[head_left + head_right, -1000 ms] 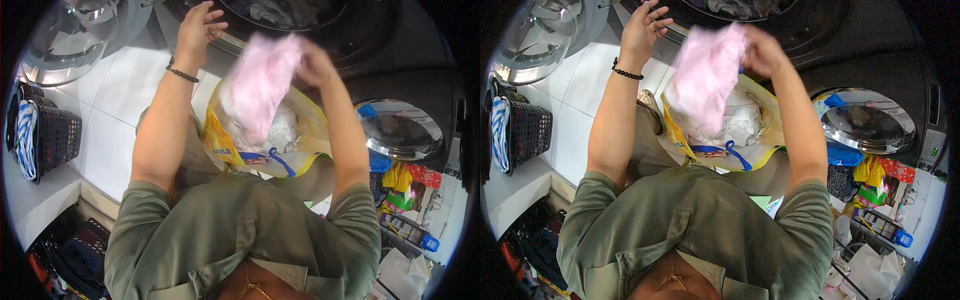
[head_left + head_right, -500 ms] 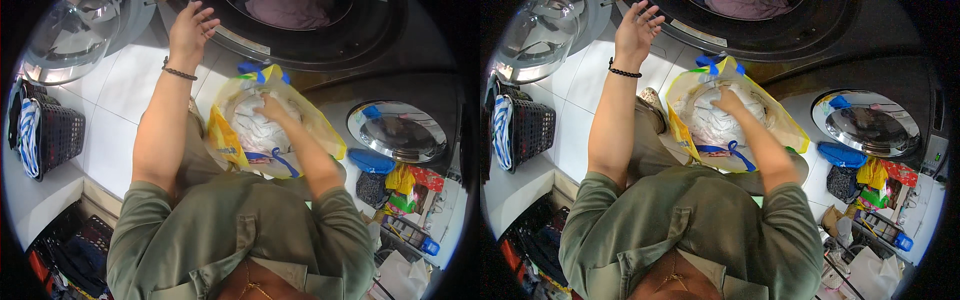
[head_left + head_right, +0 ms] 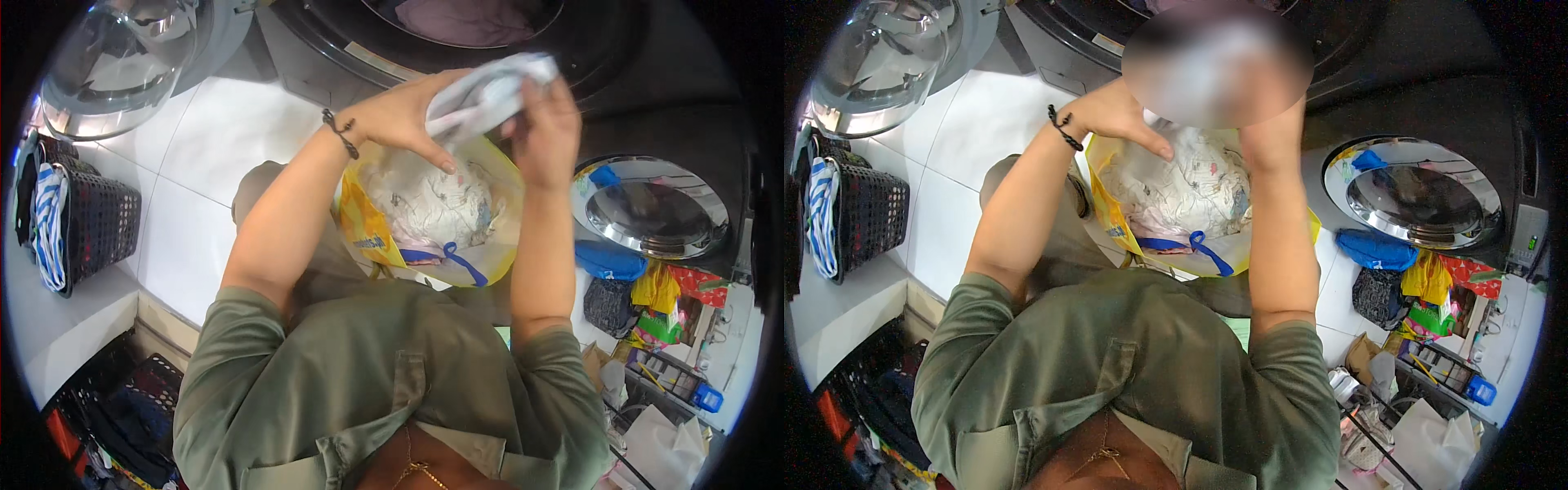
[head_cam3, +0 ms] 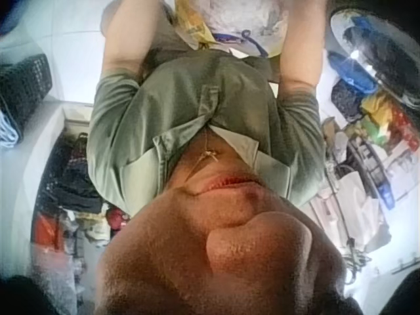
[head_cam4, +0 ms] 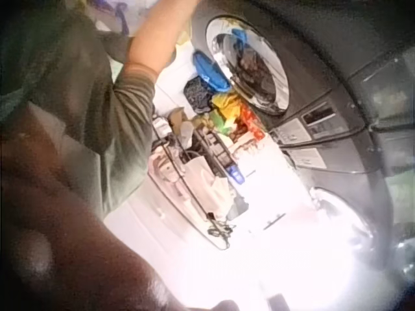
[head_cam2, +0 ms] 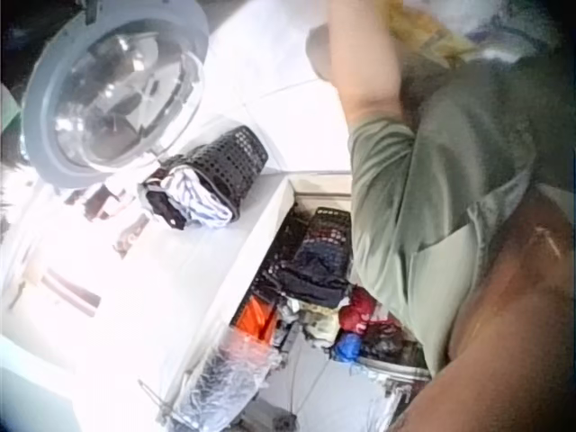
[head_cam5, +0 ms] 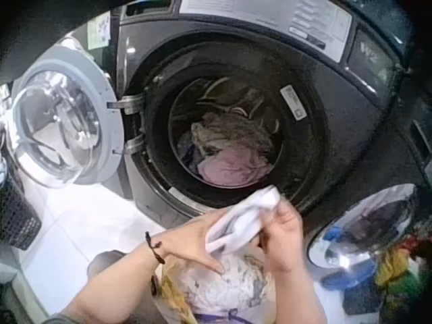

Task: The person opens a bag and loads clothes into a washing machine drum by hand.

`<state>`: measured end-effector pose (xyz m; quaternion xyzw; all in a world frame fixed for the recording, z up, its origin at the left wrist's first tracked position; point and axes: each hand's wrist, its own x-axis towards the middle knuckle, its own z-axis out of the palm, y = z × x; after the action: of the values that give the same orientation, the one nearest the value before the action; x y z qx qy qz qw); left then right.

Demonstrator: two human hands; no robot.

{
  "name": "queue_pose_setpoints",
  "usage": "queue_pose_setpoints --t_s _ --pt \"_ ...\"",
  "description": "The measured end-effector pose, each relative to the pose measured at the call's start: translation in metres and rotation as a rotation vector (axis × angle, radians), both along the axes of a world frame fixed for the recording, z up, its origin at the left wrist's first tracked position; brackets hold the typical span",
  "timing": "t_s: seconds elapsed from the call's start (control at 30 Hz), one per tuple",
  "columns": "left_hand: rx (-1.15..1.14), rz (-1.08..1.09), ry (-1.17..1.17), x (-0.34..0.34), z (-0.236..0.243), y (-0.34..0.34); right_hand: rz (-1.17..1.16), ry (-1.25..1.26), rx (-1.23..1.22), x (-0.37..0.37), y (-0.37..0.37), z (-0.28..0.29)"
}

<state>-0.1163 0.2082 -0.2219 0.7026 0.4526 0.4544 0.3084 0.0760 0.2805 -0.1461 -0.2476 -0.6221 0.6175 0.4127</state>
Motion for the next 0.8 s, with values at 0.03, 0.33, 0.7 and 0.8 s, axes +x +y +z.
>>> queue_pose_setpoints --t_s 0.03,0.33,0.7,0.8 --pt "-0.119 0.061 0.076 0.006 0.0 0.002 0.097 0.172 0.049 -0.004 0.004 0.019" --pt "-0.25 0.261 -0.391 -0.006 0.021 -0.005 0.185 -0.565 0.217 -0.031 -0.01 -0.055" --pt "-0.039 0.86 -0.245 -0.056 0.004 -0.004 0.007 0.12 -0.072 -0.084 0.118 0.0" --pt "-0.058 0.857 -0.199 -0.053 0.006 -0.003 0.667 -0.574 0.211 -0.042 0.097 -0.053"
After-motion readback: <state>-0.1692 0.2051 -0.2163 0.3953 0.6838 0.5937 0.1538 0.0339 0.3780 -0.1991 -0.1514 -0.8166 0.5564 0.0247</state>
